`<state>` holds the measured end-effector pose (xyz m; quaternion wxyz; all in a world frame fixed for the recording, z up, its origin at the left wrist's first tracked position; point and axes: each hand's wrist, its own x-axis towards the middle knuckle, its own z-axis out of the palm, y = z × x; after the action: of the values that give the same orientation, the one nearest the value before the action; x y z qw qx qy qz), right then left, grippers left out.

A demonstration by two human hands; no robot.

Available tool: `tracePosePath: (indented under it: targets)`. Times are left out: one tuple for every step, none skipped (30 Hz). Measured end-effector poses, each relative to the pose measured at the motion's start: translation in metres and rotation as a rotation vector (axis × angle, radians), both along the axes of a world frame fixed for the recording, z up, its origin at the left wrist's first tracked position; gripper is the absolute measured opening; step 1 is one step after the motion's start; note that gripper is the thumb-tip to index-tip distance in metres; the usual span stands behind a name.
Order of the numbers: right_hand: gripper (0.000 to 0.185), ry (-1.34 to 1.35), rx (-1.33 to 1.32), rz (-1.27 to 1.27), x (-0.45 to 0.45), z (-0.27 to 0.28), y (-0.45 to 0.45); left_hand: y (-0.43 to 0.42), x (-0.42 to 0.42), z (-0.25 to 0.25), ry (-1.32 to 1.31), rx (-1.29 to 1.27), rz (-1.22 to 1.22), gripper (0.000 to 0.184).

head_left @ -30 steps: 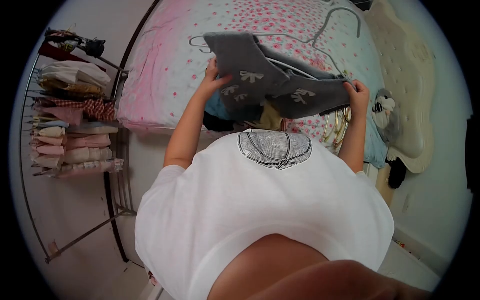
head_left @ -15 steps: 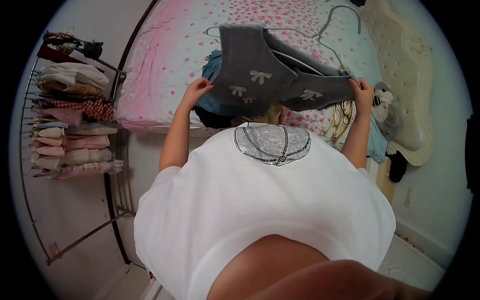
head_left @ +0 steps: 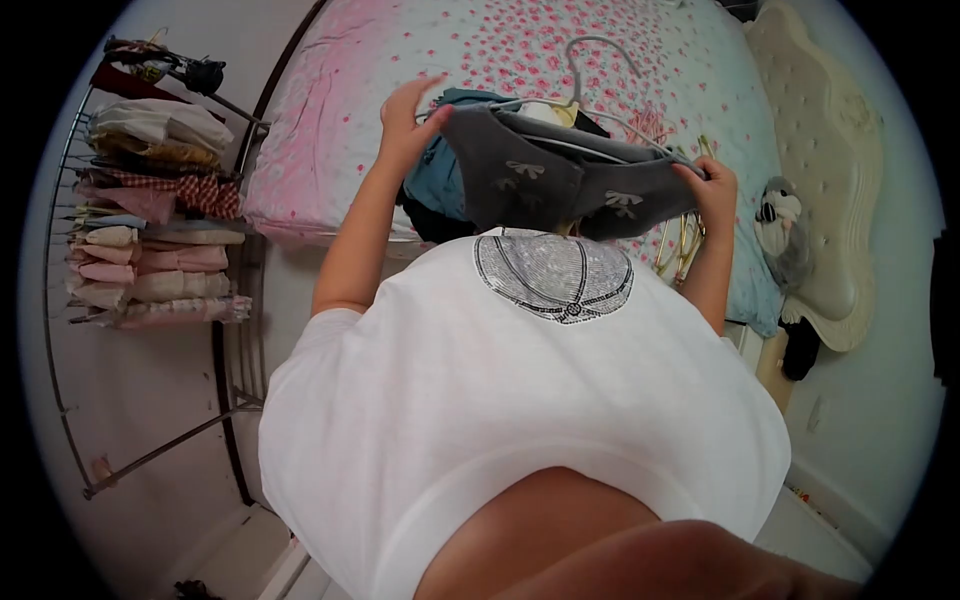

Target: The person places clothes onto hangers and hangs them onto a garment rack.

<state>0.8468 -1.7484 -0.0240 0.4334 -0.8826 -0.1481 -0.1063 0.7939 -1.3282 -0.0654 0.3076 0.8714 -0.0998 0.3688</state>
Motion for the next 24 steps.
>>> tracePosePath:
  targets:
    - [0.029,-0.007,0.001,0.011,0.001,-0.002,0.0,-0.001,-0.003,0.01,0.079,0.203,-0.061,0.036]
    - [0.028,-0.014,0.002,0.023,0.005,-0.005,0.0,-0.009,-0.004,0.019,0.284,0.149,-0.129,0.026]
    - [0.028,-0.022,0.003,0.035,0.007,-0.007,0.0,-0.013,-0.004,0.016,0.289,0.156,-0.131,0.026]
    - [0.026,-0.01,0.007,0.038,0.008,-0.008,0.0,-0.016,-0.004,0.012,0.294,0.162,-0.132,0.026]
    - [0.025,0.0,0.01,0.042,0.01,-0.009,0.0,-0.019,-0.003,0.008,0.296,0.169,-0.132,0.026]
    - [0.023,0.007,0.015,0.047,0.012,-0.009,0.0,-0.022,-0.002,0.005,0.288,0.127,-0.119,0.027]
    - [0.021,-0.034,0.049,0.095,0.015,-0.009,0.001,-0.025,-0.003,0.002,0.279,0.085,-0.105,0.029]
    - [0.018,-0.074,0.081,0.143,0.018,-0.011,0.004,-0.027,-0.004,0.001,0.269,0.041,-0.091,0.031]
    - [0.016,-0.115,0.112,0.193,0.021,-0.011,0.007,-0.027,-0.004,0.001,0.308,0.052,-0.049,0.031]
    - [0.014,-0.24,0.059,0.194,0.022,-0.01,0.01,-0.026,-0.006,0.001,0.345,0.062,-0.007,0.031]
    - [0.012,-0.368,0.005,0.195,0.023,-0.008,0.014,-0.026,-0.007,0.001,0.378,0.07,0.037,0.031]
    - [0.011,-0.502,-0.049,0.197,0.025,-0.007,0.019,-0.027,-0.011,-0.002,0.373,0.045,0.039,0.03]
    - [0.011,-0.543,-0.033,0.155,0.026,-0.008,0.023,-0.029,-0.014,-0.006,0.362,0.021,0.04,0.029]
    - [0.011,-0.582,-0.016,0.113,0.024,-0.013,0.027,-0.03,-0.016,-0.009,0.352,-0.002,0.041,0.029]
    - [0.011,-0.614,0.0,0.07,0.021,-0.017,0.03,-0.033,-0.018,-0.007,0.354,-0.022,0.062,0.028]
    - [0.011,-0.63,0.02,0.042,0.02,-0.02,0.032,-0.036,-0.022,-0.007,0.362,-0.045,0.084,0.028]
    - [0.011,-0.641,0.04,0.014,0.017,-0.024,0.035,-0.039,-0.025,-0.008,0.375,-0.067,0.105,0.027]
    - [0.011,-0.648,0.061,-0.015,0.015,-0.027,0.037,-0.041,-0.028,-0.007,0.39,-0.055,0.112,0.027]
    - [0.011,-0.656,0.05,-0.017,0.013,-0.028,0.038,-0.042,-0.029,-0.008,0.35,-0.044,0.11,0.027]
    - [0.011,-0.662,0.041,-0.019,0.009,-0.027,0.039,-0.044,-0.032,-0.01,0.313,-0.031,0.108,0.027]
    - [0.011,-0.666,0.031,-0.021,0.005,-0.026,0.041,-0.046,-0.035,-0.012,0.277,-0.018,0.106,0.027]
    - [0.011,-0.647,0.015,0.011,0.001,-0.023,0.042,-0.045,-0.039,-0.013,0.293,-0.039,0.128,0.026]
    - [0.01,-0.629,-0.001,0.044,0.0,-0.018,0.044,-0.042,-0.04,-0.014,0.306,-0.062,0.15,0.026]
    - [0.01,-0.617,-0.017,0.075,-0.001,-0.016,0.046,-0.039,-0.042,-0.015,0.315,-0.084,0.171,0.026]
